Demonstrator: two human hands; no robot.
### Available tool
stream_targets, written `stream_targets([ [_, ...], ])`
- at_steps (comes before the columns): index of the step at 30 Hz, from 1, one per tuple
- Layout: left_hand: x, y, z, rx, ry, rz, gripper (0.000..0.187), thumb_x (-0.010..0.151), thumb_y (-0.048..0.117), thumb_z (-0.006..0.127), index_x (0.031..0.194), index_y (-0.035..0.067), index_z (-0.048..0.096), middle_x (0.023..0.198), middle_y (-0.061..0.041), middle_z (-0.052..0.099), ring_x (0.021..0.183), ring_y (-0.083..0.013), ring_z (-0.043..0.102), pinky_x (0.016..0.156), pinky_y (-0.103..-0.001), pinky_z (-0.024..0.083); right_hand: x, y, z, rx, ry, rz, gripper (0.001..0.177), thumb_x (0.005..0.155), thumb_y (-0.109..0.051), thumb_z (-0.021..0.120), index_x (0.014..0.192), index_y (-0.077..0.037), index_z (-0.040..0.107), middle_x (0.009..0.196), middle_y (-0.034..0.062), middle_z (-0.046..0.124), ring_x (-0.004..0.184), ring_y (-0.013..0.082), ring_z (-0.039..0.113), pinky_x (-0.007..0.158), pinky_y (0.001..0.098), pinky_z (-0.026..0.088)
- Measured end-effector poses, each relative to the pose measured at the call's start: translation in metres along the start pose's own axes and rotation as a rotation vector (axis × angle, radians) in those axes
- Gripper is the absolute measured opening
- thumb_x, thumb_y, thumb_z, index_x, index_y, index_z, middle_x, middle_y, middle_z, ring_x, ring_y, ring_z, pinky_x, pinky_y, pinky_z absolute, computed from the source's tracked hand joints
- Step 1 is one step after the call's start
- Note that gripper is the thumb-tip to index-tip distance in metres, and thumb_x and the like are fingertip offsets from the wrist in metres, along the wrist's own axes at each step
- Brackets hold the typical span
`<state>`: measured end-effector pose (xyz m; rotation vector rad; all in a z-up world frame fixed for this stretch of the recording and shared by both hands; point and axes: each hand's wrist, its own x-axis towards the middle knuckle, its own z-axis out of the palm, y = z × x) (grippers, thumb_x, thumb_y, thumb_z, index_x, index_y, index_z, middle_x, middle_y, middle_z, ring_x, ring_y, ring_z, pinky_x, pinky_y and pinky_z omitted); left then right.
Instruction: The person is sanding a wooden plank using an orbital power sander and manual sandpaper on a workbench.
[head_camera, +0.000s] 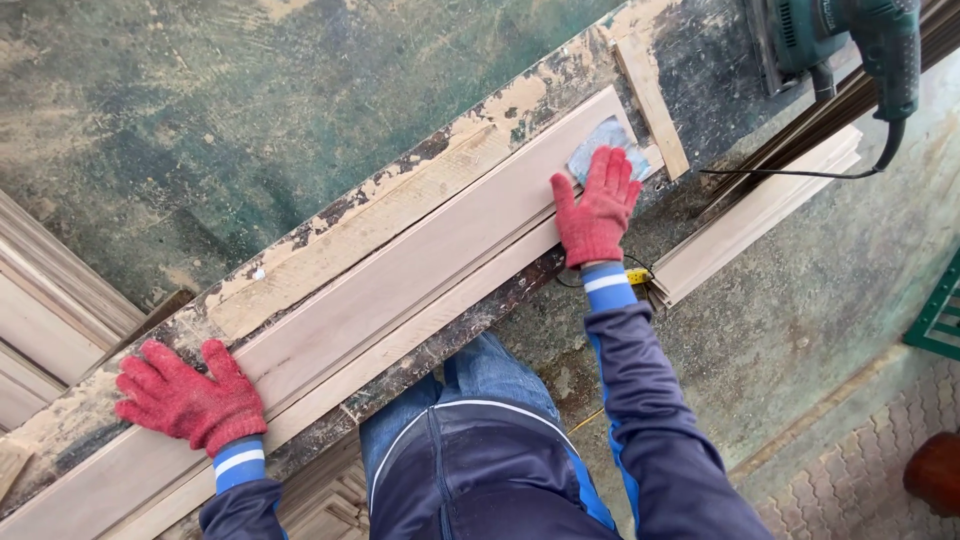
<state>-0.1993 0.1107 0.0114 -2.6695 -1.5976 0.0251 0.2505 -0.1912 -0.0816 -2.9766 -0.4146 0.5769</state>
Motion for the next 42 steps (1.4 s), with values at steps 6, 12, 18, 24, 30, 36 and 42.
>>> stream_targets([
  [6,0.002,0.003,-0.004,0.0,-0.005,0.001,0.064,0.108,0.023,0.071,0.149,-0.021,0.052,0.155,-0.047,0.042,0.142,-0.0624,0.032,0.113,-0.072,0.01,0.014,0.004,-0.002,0.046,0.086,0.052,0.09,0.104,-0.07,0.037,0.163,-0.004,0.019,0.17,0.0229,0.018,0.158,0.0369,0.015,0.126,0.0509,0.004],
  [12,-0.001,0.0,0.0,0.015,-0.013,-0.011,0.064,0.109,0.027,0.068,0.149,-0.021,0.054,0.157,-0.047,0.042,0.144,-0.0616,0.031,0.114,-0.071,0.009,0.018,-0.002,-0.013,0.056,-0.03,0.027,0.094,0.1,-0.072,0.021,0.162,-0.002,0.014,0.17,0.0233,0.01,0.158,0.0358,0.006,0.126,0.0503,-0.002],
  [18,0.004,0.003,0.003,-0.015,0.021,-0.007,0.062,0.107,0.021,0.072,0.149,-0.02,0.052,0.156,-0.046,0.04,0.141,-0.0642,0.031,0.112,-0.073,0.012,0.002,-0.024,-0.029,0.112,-0.06,0.063,0.09,0.102,-0.065,0.026,0.161,0.002,0.013,0.169,0.0262,0.008,0.158,0.0379,0.006,0.126,0.0502,0.001],
  [24,0.002,0.0,0.001,-0.017,0.011,-0.008,0.063,0.109,0.026,0.071,0.149,-0.02,0.053,0.158,-0.044,0.039,0.144,-0.0608,0.03,0.114,-0.071,0.009,0.028,-0.013,-0.024,0.071,-0.024,0.064,0.094,0.102,-0.071,0.025,0.162,0.0,0.014,0.169,0.0269,0.01,0.157,0.0392,0.007,0.125,0.0518,-0.002],
  [30,0.0,0.005,-0.005,-0.002,0.007,0.002,0.063,0.108,0.027,0.07,0.146,-0.021,0.055,0.154,-0.047,0.045,0.141,-0.0627,0.035,0.113,-0.071,0.013,0.003,-0.008,-0.004,0.059,0.157,-0.075,0.098,0.099,-0.071,0.048,0.161,0.001,0.026,0.168,0.0259,0.022,0.157,0.0392,0.019,0.127,0.0536,0.005],
  [36,0.001,0.0,-0.005,-0.022,0.003,-0.007,0.064,0.108,0.024,0.071,0.15,-0.02,0.052,0.157,-0.045,0.039,0.143,-0.061,0.031,0.114,-0.071,0.01,0.032,-0.004,-0.015,0.056,0.056,0.1,0.098,0.098,-0.079,0.027,0.162,-0.004,0.022,0.168,0.0239,0.021,0.156,0.0398,0.016,0.125,0.0522,0.003],
  [42,-0.001,0.002,-0.003,-0.031,0.005,0.043,0.061,0.109,0.02,0.073,0.149,-0.023,0.054,0.156,-0.048,0.043,0.142,-0.063,0.032,0.112,-0.073,0.01,0.021,0.004,-0.002,0.025,0.1,0.004,0.098,0.099,-0.074,0.04,0.162,-0.001,0.023,0.169,0.0241,0.02,0.158,0.0362,0.018,0.127,0.0496,0.005],
])
